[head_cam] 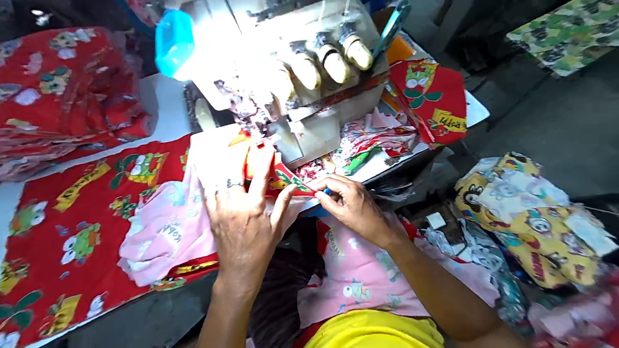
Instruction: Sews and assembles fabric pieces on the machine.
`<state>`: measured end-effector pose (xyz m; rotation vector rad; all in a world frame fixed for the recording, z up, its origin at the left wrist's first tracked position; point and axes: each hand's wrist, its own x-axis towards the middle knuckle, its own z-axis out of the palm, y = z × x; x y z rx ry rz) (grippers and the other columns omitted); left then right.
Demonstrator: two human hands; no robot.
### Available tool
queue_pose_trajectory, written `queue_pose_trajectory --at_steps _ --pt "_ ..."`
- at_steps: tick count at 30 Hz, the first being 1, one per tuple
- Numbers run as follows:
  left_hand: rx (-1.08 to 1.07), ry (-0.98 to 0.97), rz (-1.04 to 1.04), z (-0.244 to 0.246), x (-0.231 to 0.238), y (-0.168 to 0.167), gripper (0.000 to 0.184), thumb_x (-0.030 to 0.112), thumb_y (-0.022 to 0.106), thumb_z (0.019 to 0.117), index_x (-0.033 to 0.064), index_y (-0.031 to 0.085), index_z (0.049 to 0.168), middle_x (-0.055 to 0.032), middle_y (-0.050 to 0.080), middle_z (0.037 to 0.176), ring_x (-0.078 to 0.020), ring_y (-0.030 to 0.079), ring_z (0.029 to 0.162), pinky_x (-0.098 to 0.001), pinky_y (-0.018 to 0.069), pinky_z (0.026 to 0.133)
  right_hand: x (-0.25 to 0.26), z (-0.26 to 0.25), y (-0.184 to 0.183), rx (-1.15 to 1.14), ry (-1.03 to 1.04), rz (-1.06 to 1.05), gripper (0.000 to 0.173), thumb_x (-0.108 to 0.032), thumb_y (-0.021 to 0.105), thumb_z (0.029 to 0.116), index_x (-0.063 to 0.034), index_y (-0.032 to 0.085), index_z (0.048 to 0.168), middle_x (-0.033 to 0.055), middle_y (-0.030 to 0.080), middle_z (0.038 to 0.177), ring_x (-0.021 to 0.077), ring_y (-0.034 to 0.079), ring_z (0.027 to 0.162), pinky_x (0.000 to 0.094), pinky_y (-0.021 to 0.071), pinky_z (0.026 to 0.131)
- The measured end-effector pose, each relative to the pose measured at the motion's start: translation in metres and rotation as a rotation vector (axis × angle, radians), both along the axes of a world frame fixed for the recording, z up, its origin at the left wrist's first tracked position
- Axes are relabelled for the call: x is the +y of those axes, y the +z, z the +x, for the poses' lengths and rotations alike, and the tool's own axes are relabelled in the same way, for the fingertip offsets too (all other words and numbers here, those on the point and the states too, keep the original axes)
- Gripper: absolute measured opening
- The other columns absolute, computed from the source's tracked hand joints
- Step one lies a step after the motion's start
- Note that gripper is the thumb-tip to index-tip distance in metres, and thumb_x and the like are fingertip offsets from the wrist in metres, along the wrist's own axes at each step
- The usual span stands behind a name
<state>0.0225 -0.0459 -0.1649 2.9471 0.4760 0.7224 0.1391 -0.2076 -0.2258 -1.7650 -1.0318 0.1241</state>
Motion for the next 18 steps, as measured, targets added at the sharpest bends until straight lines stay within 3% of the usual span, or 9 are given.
queue_pose_trajectory --at_steps 3,7,10,12,15,18 --pt "-0.024 -0.111 -0.098 -0.008 -0.004 0.004 0.059 0.059 0.047 0.1022 0.0223 0.058 0.147 -0.0191 0.036 0.163 -0.0424 0.032 0.15 -0.0642 0.0251 0.118 -0.011 0.011 0.01 -0.025 0.031 0.003 0.013 -0.006 0.064 0.0959 -0.0048 0.074 0.104 0.0063 0.069 0.096 0.0108 0.065 0.073 0.0261 0.0562 0.064" --pt "-0.114 -0.273 -0.224 -0.031 -0.012 0.003 0.051 0.049 0.053 0.1039 0.0175 0.06 0.144 -0.0191 0.036 0.163 -0.0369 0.035 0.15 -0.0548 0.0311 0.119 -0.046 0.044 0.025 -0.134 -0.177 -0.038 0.015 -0.006 0.063 0.0987 -0.0034 0.073 0.109 0.0096 0.07 0.103 0.0128 0.065 0.075 0.0276 0.0566 0.067" --pt "-0.161 -0.329 -0.322 -0.048 -0.017 -0.001 0.041 0.037 0.057 0.1052 0.015 0.065 0.138 -0.0183 0.045 0.157 -0.0297 0.039 0.149 -0.0436 0.0341 0.121 -0.067 0.076 0.029 -0.237 -0.388 -0.069 0.018 -0.008 0.06 0.1017 -0.0011 0.07 0.115 0.0146 0.069 0.107 0.0191 0.068 0.083 0.0332 0.0583 0.074" --pt "-0.17 -0.375 -0.394 -0.055 -0.022 -0.008 0.031 0.031 0.058 0.1055 0.0142 0.07 0.129 -0.0189 0.054 0.149 -0.025 0.046 0.144 -0.0362 0.0383 0.117 -0.067 0.097 0.028 -0.299 -0.495 -0.104 0.02 -0.015 0.062 0.1023 -0.0007 0.071 0.113 0.0152 0.067 0.103 0.0209 0.066 0.082 0.0341 0.0565 0.073" --pt "-0.165 -0.452 -0.448 -0.058 -0.027 -0.02 0.025 0.026 0.058 0.1055 0.0149 0.074 0.122 -0.0171 0.06 0.142 -0.0247 0.05 0.141 -0.0364 0.0413 0.117 -0.058 0.122 0.026 -0.331 -0.53 -0.253 0.031 -0.03 0.072 0.0946 -0.0036 0.074 0.111 0.0161 0.067 0.104 0.0274 0.066 0.089 0.0418 0.0556 0.079" --pt "-0.171 -0.469 -0.461 -0.061 -0.027 -0.025 0.023 0.022 0.058 0.1053 0.0133 0.076 0.117 -0.0169 0.064 0.138 -0.0257 0.052 0.139 -0.0374 0.0425 0.117 -0.053 0.134 0.031 -0.291 -0.478 -0.255 0.019 -0.02 0.073 0.0933 -0.005 0.076 0.104 0.0162 0.066 0.105 0.0289 0.065 0.095 0.0428 0.0544 0.085"
